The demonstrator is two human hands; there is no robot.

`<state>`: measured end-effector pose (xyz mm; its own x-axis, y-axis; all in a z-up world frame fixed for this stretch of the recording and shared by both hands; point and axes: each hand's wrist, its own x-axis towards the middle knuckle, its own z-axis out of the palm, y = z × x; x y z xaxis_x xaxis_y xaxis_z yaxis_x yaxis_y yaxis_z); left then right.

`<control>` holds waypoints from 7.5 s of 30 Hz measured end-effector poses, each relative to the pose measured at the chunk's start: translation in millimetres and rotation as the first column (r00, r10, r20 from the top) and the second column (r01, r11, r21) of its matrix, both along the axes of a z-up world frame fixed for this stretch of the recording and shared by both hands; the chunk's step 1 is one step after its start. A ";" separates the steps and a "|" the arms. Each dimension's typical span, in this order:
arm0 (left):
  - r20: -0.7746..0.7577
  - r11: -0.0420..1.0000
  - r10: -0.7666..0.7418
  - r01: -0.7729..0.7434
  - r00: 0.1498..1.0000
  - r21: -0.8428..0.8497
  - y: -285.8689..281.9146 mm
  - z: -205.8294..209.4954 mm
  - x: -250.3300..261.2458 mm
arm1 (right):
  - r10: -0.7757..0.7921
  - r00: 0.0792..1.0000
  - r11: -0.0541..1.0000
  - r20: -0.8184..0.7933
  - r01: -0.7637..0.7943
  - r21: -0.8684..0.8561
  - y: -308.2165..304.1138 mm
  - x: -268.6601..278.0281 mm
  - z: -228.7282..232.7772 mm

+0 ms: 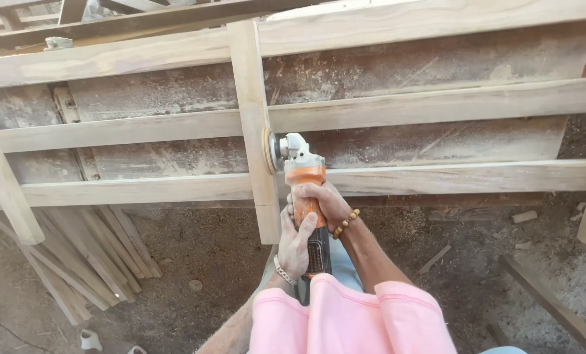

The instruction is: Sanding wooden furniture components using an electric angle grinder.

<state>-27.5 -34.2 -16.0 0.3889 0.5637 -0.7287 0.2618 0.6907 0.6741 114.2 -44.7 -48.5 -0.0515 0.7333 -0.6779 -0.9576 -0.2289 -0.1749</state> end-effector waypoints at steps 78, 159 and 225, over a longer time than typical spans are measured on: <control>0.069 0.999 0.031 -0.032 0.997 0.008 -72.0 -16.1 -66.2 | -0.075 0.997 0.996 0.002 0.074 0.051 -78.4 -77.1 -8.1; -0.012 0.610 -0.743 0.684 0.670 0.401 -340.7 0.8 113.4 | 0.174 -0.286 0.951 0.942 0.297 -0.086 -503.5 230.4 132.9; -0.626 -0.098 -0.456 0.664 0.633 0.742 -161.8 -82.9 528.3 | -0.194 0.968 0.980 0.161 0.185 0.068 -377.9 560.3 -45.0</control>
